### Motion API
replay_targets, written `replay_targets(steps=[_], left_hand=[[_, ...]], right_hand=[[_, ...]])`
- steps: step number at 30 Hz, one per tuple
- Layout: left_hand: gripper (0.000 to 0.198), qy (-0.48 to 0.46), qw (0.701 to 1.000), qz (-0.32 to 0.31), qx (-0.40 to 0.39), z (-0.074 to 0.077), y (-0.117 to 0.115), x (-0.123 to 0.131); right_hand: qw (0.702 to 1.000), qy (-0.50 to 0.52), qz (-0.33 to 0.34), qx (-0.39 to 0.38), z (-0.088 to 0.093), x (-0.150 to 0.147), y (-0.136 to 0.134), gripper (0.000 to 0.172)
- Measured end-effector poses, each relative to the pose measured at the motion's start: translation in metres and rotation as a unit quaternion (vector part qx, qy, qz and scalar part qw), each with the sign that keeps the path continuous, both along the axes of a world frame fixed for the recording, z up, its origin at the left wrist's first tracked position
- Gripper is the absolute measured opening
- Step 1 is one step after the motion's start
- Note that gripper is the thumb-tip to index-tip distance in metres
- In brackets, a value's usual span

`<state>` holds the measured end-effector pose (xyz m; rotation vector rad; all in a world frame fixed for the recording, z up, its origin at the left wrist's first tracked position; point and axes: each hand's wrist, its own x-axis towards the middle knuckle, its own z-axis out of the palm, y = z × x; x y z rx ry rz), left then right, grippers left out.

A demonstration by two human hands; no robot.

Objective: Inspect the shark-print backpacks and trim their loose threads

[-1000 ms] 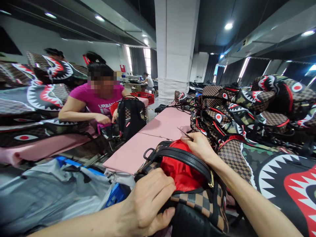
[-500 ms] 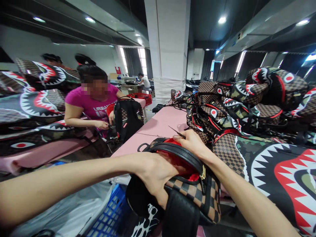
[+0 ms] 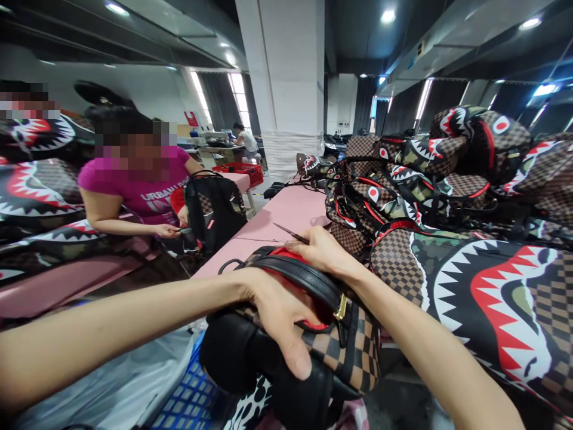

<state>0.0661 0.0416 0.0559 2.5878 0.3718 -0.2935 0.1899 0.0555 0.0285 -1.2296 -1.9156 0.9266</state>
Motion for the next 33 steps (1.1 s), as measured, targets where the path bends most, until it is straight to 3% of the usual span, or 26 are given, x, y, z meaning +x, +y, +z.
replay_targets(steps=[3,6,9,11,15,19,22,24,26,30,33], left_hand=[[0.04,-0.035,0.998,-0.041,-0.026,0.002,-0.003,-0.008],[0.027,-0.103,0.995,-0.015,0.0,0.008,-0.009,-0.035],[0.02,-0.129,0.987,0.039,0.085,0.005,-0.02,-0.065],[0.024,-0.164,0.968,0.072,0.173,-0.008,-0.03,-0.078],[0.021,-0.305,0.886,0.102,0.334,-0.049,-0.044,-0.087],[0.026,-0.464,0.775,0.017,0.429,-0.083,-0.048,-0.087],[0.029,-0.491,0.737,-0.025,0.464,-0.092,-0.046,-0.086],[0.026,-0.492,0.74,-0.034,0.457,-0.093,-0.048,-0.086],[0.023,-0.475,0.765,-0.017,0.434,-0.089,-0.051,-0.084],[0.019,-0.287,0.883,0.092,0.359,-0.068,-0.052,-0.075],[0.024,-0.142,0.957,0.135,0.215,-0.044,-0.035,-0.068]], right_hand=[[1.0,-0.006,-0.004,0.022,-0.001,0.0,-0.002,0.033],[0.999,-0.013,-0.015,0.043,-0.001,0.003,-0.001,0.034],[0.999,-0.025,-0.012,0.042,-0.001,0.004,0.002,0.034],[0.998,-0.033,-0.017,0.044,-0.001,0.002,0.003,0.034],[0.996,-0.055,-0.025,0.065,-0.005,-0.004,-0.001,0.035],[0.991,-0.076,-0.004,0.112,-0.009,-0.011,-0.012,0.036],[0.988,-0.087,0.0,0.125,-0.009,-0.011,-0.019,0.036],[0.987,-0.091,0.0,0.129,-0.009,-0.008,-0.021,0.035],[0.987,-0.091,-0.001,0.131,-0.01,-0.006,-0.023,0.035],[0.988,-0.068,0.006,0.14,-0.011,-0.008,-0.019,0.036],[0.991,-0.032,0.015,0.126,-0.006,-0.007,-0.008,0.039]])
